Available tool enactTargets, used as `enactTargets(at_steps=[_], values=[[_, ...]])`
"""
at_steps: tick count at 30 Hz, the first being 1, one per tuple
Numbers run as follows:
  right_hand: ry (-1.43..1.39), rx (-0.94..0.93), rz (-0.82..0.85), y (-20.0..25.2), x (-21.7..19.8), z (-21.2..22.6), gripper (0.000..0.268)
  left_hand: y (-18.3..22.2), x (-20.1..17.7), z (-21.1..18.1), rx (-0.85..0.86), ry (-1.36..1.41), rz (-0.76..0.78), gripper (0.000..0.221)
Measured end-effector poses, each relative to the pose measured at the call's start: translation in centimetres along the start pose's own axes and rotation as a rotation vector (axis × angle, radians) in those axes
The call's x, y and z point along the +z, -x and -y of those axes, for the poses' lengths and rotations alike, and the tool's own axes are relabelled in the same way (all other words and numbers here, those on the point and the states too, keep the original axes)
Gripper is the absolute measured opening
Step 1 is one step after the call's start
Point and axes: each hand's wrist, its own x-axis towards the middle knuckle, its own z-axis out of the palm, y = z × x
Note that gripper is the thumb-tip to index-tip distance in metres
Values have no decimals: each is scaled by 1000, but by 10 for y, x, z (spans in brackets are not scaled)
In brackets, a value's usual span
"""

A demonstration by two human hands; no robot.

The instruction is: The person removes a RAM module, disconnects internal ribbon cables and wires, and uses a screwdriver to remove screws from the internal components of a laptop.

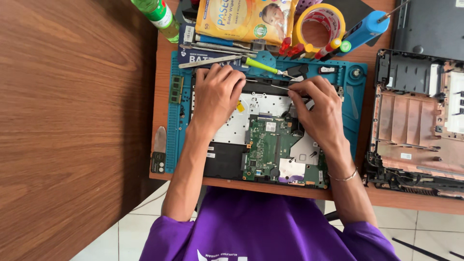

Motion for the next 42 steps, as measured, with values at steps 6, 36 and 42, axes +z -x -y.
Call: enactTargets(at_steps=[6,36,42], values=[[72,-34,-12,3,-8,3,26,-3,7,1,14,-44,2,6],[4,-67,265,35,-4,22,24,57,-9,-65,-127,165,96,28],[-87,21,254,29,0,24,24,51,-5,-67,-164,267,113,36]])
